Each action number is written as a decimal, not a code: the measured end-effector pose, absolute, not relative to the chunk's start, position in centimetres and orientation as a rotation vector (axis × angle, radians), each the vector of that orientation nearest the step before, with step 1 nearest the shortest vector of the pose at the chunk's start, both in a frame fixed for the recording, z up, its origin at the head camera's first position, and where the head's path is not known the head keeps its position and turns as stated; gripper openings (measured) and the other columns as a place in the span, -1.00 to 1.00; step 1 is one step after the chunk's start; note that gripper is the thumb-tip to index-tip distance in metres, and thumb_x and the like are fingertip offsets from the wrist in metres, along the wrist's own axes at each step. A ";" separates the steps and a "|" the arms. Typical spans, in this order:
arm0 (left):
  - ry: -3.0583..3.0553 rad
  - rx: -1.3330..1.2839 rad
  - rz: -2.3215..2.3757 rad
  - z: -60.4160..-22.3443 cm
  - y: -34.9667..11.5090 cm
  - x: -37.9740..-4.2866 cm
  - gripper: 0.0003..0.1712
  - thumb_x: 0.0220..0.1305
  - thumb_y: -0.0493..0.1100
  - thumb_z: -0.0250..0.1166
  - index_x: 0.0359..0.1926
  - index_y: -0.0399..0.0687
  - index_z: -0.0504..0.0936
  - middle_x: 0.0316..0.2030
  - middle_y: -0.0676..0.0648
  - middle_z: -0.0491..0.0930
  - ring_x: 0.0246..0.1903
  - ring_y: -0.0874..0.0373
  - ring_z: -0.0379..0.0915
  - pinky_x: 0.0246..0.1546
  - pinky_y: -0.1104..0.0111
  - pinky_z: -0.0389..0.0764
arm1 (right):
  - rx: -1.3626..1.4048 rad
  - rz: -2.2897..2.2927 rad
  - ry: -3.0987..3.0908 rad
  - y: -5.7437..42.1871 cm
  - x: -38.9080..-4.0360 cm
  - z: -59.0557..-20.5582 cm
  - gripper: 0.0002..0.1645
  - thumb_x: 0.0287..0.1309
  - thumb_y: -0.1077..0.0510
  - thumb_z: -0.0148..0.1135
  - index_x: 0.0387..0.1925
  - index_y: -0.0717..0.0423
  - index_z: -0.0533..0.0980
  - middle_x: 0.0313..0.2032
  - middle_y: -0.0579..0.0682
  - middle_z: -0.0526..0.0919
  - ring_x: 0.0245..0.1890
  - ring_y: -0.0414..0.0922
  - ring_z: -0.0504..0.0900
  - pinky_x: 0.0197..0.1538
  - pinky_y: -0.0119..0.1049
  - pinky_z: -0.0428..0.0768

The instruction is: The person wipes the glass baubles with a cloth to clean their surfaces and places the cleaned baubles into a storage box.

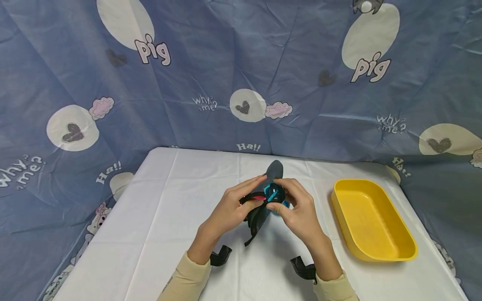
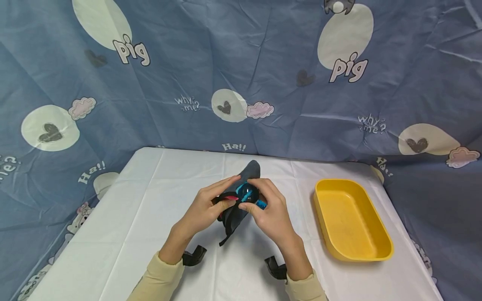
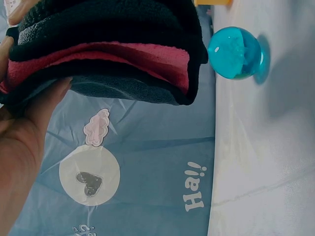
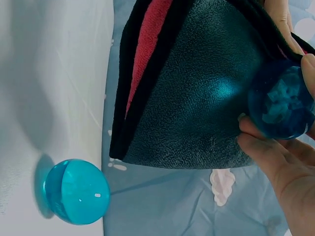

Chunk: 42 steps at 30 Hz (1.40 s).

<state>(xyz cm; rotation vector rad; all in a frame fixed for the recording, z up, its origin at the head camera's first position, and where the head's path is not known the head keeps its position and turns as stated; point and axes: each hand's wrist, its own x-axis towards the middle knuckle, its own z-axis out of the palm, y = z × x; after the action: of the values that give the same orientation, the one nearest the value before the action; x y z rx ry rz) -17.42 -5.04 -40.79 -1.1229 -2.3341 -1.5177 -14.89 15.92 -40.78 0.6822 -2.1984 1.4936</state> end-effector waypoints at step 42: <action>-2.373 -1.085 -1.582 -40.8 -5.3 -17.4 -0.30 0.40 -0.22 0.25 0.48 0.24 0.27 0.45 0.12 0.28 0.43 0.18 0.24 0.33 0.22 0.47 | 0.813 1.169 -2.178 15.9 -15.1 -41.0 -0.26 -0.24 0.33 0.62 0.12 0.08 0.60 0.10 0.04 0.55 0.14 -0.07 0.53 0.27 -0.56 0.46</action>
<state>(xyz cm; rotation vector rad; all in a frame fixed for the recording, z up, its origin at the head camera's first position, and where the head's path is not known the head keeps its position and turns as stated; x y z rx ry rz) -17.41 -5.31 -40.83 -1.0849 -2.3728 -1.5823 -15.09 15.93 -40.96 0.8125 -2.1784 1.1693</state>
